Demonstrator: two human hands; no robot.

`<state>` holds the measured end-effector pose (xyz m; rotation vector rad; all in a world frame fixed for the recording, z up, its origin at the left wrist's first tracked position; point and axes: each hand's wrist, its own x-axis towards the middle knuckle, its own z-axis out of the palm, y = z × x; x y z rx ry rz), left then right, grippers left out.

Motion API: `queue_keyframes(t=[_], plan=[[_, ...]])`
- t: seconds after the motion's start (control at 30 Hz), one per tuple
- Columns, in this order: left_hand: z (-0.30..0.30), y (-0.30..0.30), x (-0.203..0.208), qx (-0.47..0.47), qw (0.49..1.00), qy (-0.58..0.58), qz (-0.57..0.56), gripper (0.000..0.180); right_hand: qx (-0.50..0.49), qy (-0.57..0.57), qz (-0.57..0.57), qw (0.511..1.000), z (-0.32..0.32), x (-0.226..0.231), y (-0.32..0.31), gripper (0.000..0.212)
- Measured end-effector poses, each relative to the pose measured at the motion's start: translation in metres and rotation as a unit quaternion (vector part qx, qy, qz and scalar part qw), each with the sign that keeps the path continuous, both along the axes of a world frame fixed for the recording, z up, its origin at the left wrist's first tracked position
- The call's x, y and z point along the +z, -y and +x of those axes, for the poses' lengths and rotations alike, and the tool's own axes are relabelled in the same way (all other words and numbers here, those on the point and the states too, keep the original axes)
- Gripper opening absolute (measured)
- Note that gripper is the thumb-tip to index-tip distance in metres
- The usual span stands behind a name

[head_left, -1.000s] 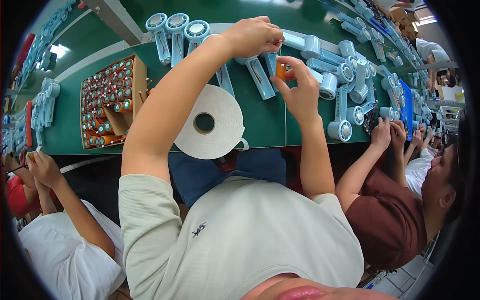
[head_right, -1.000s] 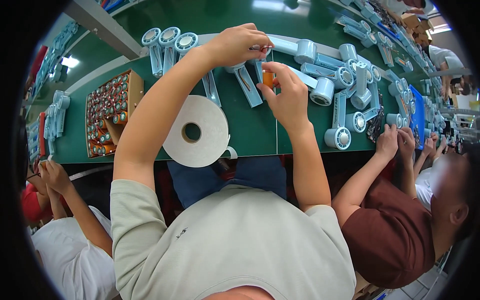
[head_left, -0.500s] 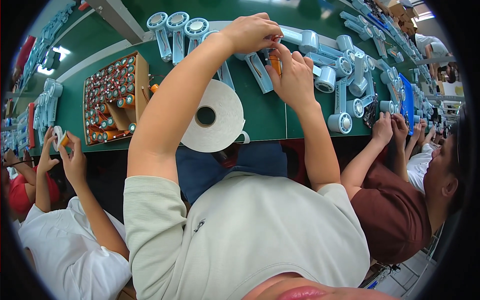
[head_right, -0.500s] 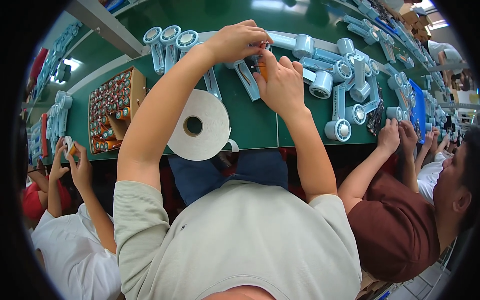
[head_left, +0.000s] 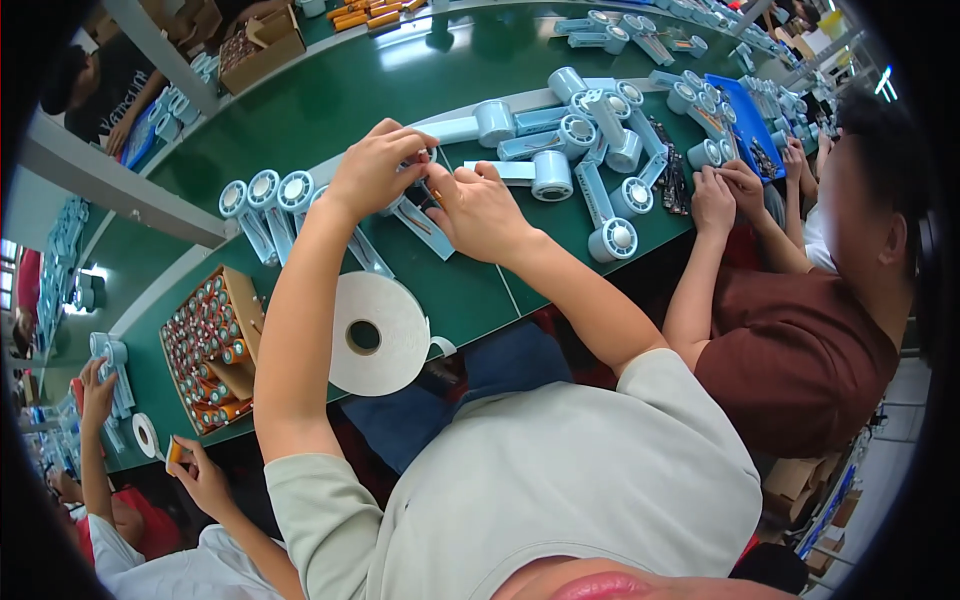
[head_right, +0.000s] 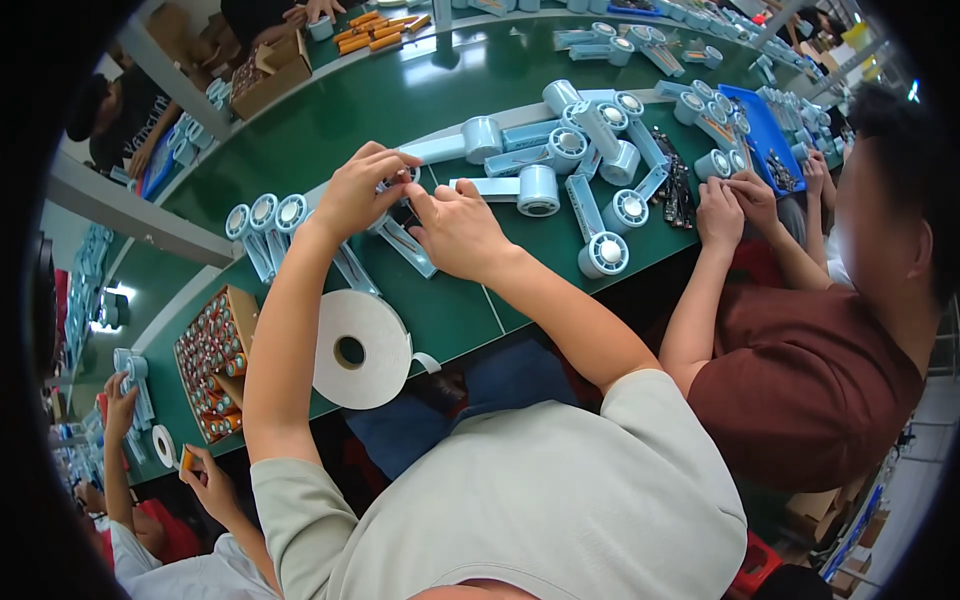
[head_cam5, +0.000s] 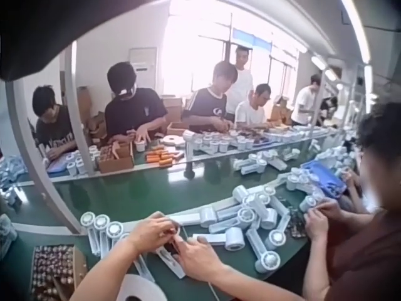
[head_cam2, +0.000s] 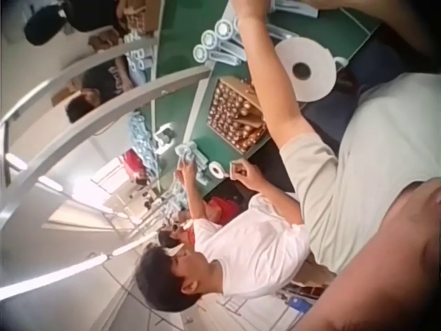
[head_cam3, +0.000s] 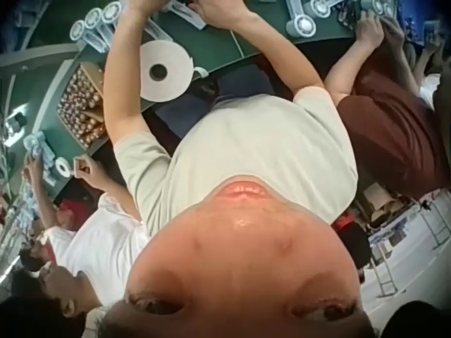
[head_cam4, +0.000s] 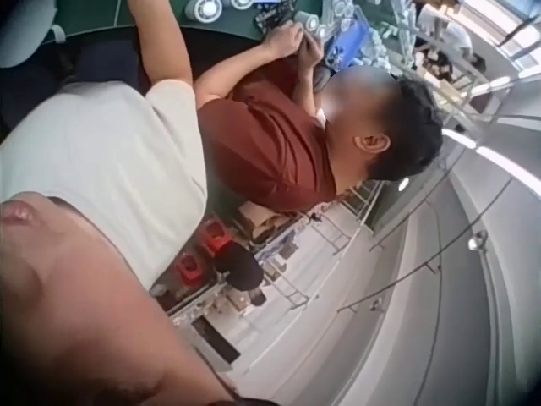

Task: Applying double-sided adhesive tape to plastic components and arranging them on a grid tray.

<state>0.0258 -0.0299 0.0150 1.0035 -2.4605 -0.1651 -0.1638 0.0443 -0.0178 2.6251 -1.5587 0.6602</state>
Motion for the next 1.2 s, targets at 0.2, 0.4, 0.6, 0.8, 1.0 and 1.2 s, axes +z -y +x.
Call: queue_keyframes(t=[0.2,0.4,0.6,0.8,1.0,1.2], plan=[[-0.004,-0.003,0.003,0.008,1.000,-0.012,0.014,0.028,0.056,0.071,-0.033,0.995,-0.008,-0.006,-0.003,0.058],[-0.008,-0.006,-0.006,0.018,0.999,-0.032,0.003,0.029,0.052,0.096,-0.050,0.993,-0.021,-0.005,-0.015,0.059],[-0.003,-0.014,0.005,0.016,0.998,0.011,0.055,0.036,-0.044,0.038,-0.062,0.996,-0.013,-0.002,-0.022,0.053],[0.014,-0.068,0.030,0.023,0.994,-0.018,-0.106,0.052,0.008,0.087,-0.086,0.992,0.004,-0.001,-0.019,0.047],[0.040,-0.226,0.067,0.079,0.990,0.018,0.118,0.057,-0.103,-0.002,0.015,0.995,0.002,-0.002,0.006,0.039],[0.049,-0.253,0.025,0.127,0.985,0.094,0.071,0.080,-0.080,0.040,-0.076,0.993,0.017,0.062,0.077,0.031]])
